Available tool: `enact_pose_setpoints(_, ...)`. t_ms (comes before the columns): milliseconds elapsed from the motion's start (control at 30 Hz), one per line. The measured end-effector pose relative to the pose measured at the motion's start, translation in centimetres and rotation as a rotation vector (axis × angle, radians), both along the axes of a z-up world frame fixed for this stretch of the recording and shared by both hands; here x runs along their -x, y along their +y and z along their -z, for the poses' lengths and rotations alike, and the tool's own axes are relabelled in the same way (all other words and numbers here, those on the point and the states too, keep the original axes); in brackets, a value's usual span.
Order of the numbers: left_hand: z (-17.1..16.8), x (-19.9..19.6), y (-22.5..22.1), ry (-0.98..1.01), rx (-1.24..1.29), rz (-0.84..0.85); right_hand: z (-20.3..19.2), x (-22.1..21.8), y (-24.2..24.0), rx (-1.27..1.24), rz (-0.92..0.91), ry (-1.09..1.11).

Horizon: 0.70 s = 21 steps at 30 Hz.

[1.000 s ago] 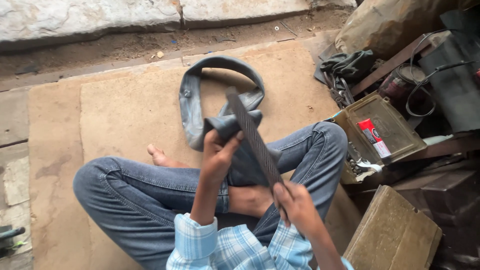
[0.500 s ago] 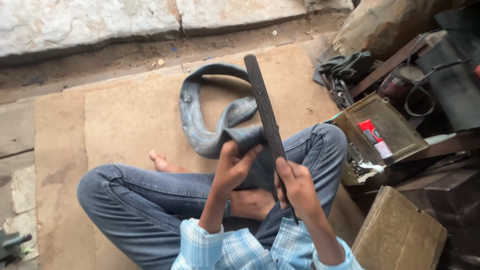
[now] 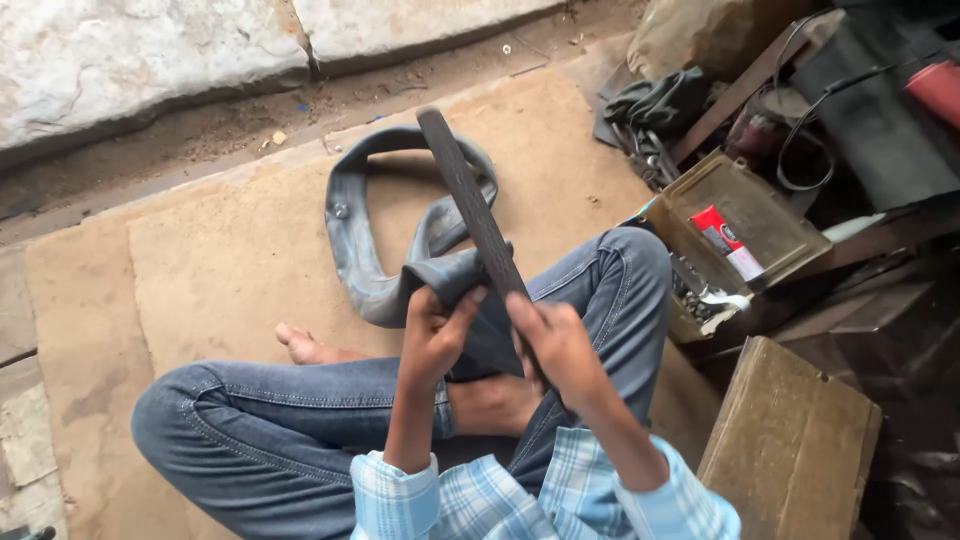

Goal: Using a metal rasp to roughen the surface of a motorcycle inner tube in preparation for a patch.

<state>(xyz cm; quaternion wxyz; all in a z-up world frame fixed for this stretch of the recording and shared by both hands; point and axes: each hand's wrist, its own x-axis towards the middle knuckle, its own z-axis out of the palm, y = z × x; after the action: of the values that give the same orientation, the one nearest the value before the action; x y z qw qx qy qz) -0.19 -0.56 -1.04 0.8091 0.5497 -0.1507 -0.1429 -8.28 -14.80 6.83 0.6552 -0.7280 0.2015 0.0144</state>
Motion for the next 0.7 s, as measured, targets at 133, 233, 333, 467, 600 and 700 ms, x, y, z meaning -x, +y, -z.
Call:
enact_pose_setpoints(133, -0.7, 0.1, -0.4, -0.021, 0.096, -0.003, -0.7, -1.9, -1.2, -0.133, 0.082, 0.206)
enact_pose_setpoints(233, 0.3, -0.1, -0.8, -0.073, 0.093, -0.049, 1.2, 0.4, -2.2, -0.254, 0.033, 0.024)
enact_pose_setpoints(333, 0.4, -0.3, -1.1, 0.034, 0.016, -0.103, 3.4, 5.2, -1.9, -0.053, 0.003, 0.049)
enact_pose_setpoints(467, -0.3, 0.1, -1.1, -0.123, 0.139, -0.085, 5.3, 8.0, -0.5, 0.069, 0.056, 0.035)
enact_pose_setpoints(600, 3.3, 1.0, -1.7, -0.177, -0.342, -0.208, 2.1, 3.1, -0.3, 0.076, 0.091, 0.033)
enact_pose_setpoints(700, 2.0, 0.9, -1.5, -0.081, -0.268, -0.143, 0.5, -0.8, -0.2, -0.013, 0.12, 0.0)
